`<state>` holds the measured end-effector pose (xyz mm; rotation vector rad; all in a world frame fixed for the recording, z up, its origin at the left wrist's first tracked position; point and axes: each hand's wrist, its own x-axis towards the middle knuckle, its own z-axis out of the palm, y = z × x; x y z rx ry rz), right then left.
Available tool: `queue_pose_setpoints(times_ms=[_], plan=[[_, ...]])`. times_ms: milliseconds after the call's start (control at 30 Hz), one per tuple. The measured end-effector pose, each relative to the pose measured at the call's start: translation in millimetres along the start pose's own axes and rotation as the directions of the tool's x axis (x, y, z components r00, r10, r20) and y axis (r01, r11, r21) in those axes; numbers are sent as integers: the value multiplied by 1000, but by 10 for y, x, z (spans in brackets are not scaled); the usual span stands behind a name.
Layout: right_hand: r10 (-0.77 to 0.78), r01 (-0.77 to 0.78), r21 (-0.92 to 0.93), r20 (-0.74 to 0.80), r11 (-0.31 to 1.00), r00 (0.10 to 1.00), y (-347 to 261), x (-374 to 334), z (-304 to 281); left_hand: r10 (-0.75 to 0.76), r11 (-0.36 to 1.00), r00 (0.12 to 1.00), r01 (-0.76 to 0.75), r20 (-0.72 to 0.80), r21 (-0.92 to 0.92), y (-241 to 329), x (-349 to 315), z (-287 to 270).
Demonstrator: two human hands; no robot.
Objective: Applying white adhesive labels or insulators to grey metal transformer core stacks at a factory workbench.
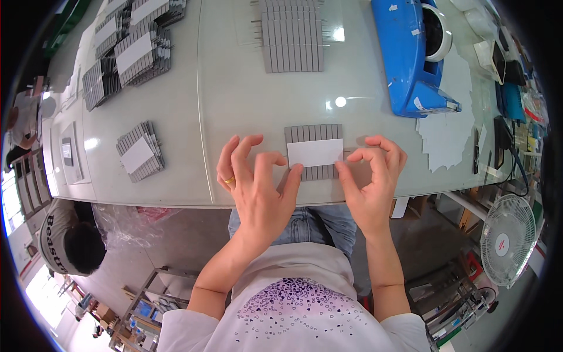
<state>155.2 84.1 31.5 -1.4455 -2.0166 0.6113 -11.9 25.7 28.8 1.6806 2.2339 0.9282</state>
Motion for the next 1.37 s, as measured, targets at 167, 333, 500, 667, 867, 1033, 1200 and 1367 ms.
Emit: queue_pose_setpoints(times_ms=[167,333,500,667,867,1033,1200,1367], plan=[[147,-138,273,-12,952,989,137,-47,-82,12,999,997,-15,-79,-38,-35,-34,-3],[32,-27,119,-47,993,998,44,-191,-89,242,970,963,-243,-117,5,-298,-161,-141],[-279,291,-153,97,944,955,-215,-348,176,415,902,910,-412,2,134,-391,-211,-136],[-281,310,-210,156,927,947,-263,-384,269,477,847,875,-483,83,222,-419,-190,-116],[-295,346,-324,197,880,935,-248,-372,195,470,799,874,-480,123,361,-320,-163,-206],[-194,249,-404,173,880,966,-141,-392,28,471,792,867,-496,160,356,-307,-164,-210],[-143,167,-358,92,919,985,12,-417,-131,429,851,888,-458,163,255,-270,-122,-216],[-138,127,-211,-37,969,990,257,-478,-168,338,940,931,-341,141,-2,-165,-104,-81]])
